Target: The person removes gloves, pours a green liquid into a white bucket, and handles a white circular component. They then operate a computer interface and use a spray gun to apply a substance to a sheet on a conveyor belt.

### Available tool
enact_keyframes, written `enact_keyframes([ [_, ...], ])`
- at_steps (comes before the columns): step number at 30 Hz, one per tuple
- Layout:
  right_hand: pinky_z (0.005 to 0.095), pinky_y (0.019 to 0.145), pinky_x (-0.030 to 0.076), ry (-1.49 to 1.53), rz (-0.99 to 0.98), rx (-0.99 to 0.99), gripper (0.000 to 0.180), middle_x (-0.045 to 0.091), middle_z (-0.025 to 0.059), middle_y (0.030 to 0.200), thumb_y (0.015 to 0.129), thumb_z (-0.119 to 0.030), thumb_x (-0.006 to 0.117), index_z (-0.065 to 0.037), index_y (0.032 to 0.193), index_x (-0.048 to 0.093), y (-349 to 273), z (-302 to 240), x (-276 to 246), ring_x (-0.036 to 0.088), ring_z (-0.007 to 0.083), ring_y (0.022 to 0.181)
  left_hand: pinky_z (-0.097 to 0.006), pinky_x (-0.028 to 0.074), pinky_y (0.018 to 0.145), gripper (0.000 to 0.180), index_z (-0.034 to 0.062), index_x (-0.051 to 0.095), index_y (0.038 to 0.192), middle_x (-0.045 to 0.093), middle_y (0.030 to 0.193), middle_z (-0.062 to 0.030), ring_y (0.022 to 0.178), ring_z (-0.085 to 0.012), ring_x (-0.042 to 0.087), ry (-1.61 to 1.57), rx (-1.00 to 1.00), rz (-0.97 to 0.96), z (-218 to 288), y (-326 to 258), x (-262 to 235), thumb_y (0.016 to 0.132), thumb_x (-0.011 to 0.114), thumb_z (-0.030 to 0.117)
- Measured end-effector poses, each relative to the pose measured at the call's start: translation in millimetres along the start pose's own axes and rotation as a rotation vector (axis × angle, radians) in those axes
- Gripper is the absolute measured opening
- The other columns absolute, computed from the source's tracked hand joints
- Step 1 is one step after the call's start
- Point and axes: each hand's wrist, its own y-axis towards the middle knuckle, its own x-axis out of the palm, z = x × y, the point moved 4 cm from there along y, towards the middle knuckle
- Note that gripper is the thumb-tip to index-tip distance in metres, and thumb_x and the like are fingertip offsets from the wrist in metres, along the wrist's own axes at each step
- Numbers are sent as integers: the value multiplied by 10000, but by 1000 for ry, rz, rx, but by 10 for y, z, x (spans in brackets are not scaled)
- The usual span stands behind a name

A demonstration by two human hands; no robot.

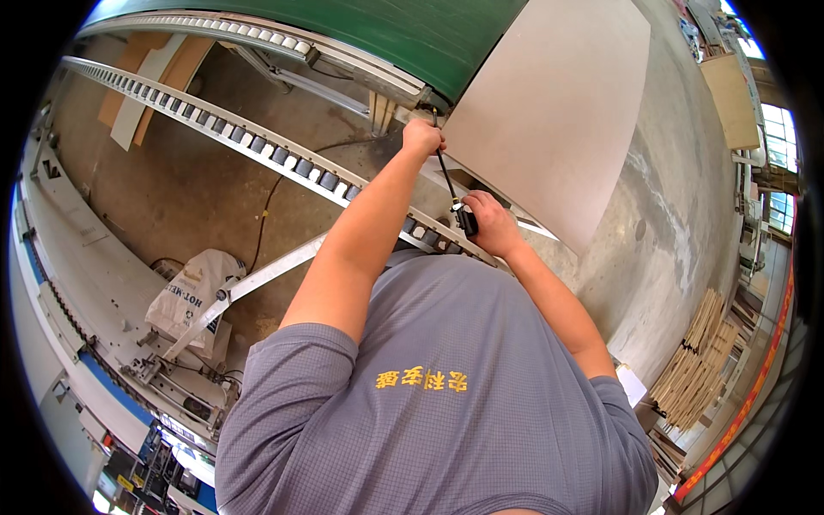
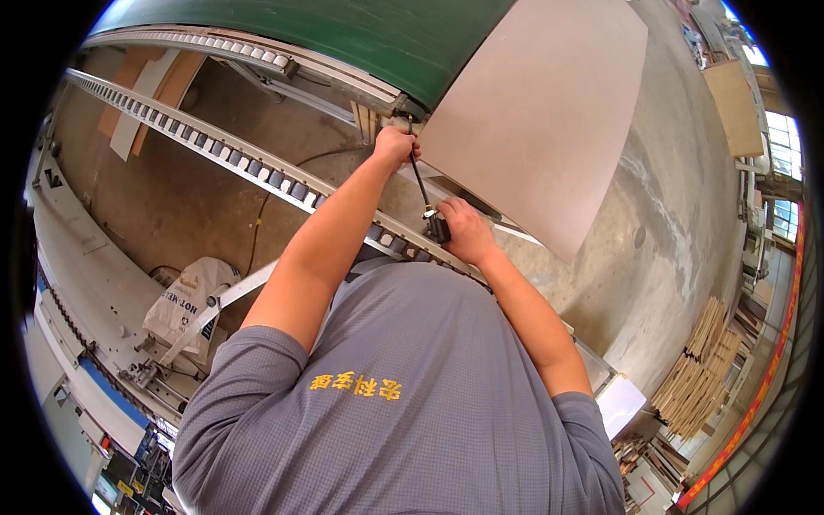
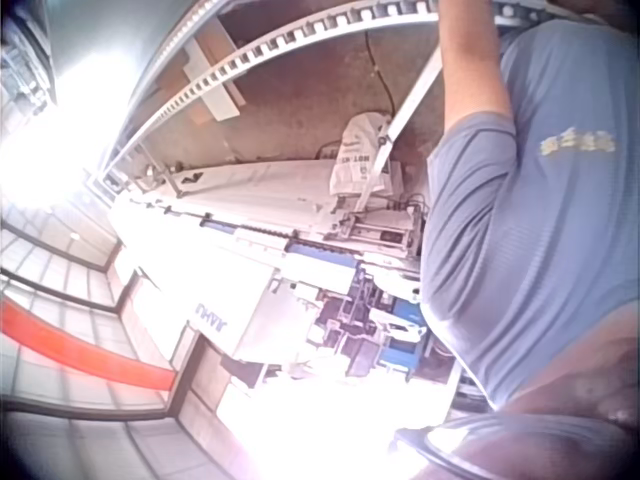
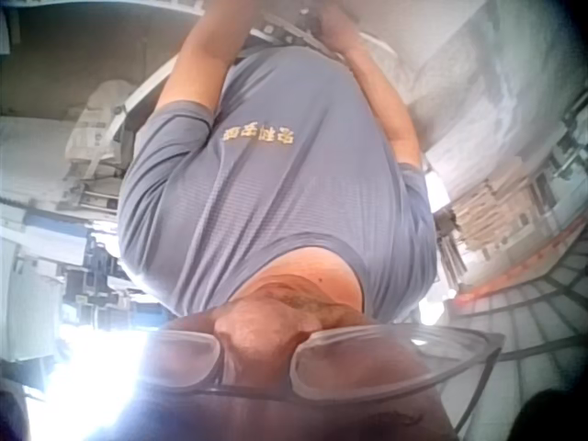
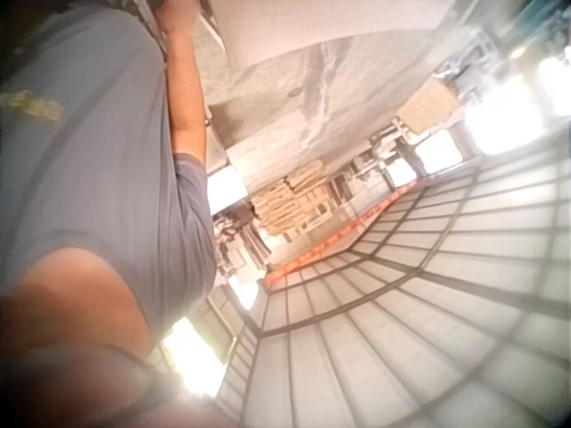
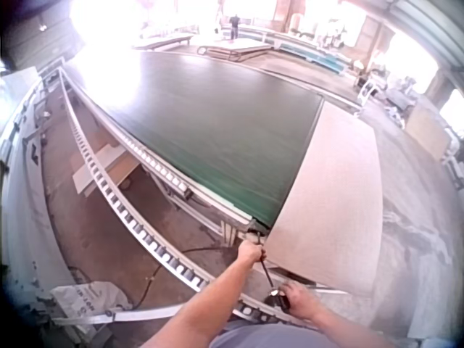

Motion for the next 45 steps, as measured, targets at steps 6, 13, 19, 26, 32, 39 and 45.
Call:
enact_keyframes([
  [6,422,948,484,-3,-6,-4,545,582,157,1153,623,-69,774,-24,1125,567,2,13,12,560,354,1111,-344,578,526,127,-55,683,921,697,745,-127,611,-221,703,29,-2,51,7,1,-19,868,579,-4],
  [13,420,939,487,-16,-13,3,530,581,156,1134,628,-68,771,-20,1117,571,9,38,39,555,351,1108,-355,539,506,97,-56,596,922,603,733,-111,575,-211,609,51,32,1,55,-55,11,934,521,5],
  [19,424,923,489,-31,-24,6,483,576,155,1088,628,-63,762,-14,1072,578,28,35,47,554,350,1071,-350,535,500,91,-56,596,901,603,722,-114,567,-212,608,61,34,5,56,-46,10,925,524,-7],
  [26,430,910,488,-57,-57,32,443,571,154,1054,624,-37,740,-10,1039,585,27,82,87,540,349,1056,-355,585,518,128,-50,696,898,704,744,-130,617,-221,712,113,25,67,79,-82,5,882,589,19],
  [32,431,912,488,-63,-76,44,453,574,149,1058,622,-41,745,-13,1045,587,34,82,90,542,349,1062,-349,585,520,122,-51,693,887,707,750,-134,623,-222,717,141,45,63,69,-67,-11,878,595,22],
  [39,429,922,486,-22,-61,24,484,577,144,1073,627,-48,753,-17,1078,582,19,59,57,546,347,1080,-352,594,531,95,-56,696,869,706,750,-151,632,-238,722,180,12,91,34,-21,-38,837,635,9],
  [45,429,923,485,-24,-45,16,482,577,149,1078,629,-47,752,-12,1078,580,27,38,49,548,349,1070,-360,600,532,100,-63,701,877,707,757,-158,645,-242,725,149,20,75,-30,70,-36,824,640,-4],
])
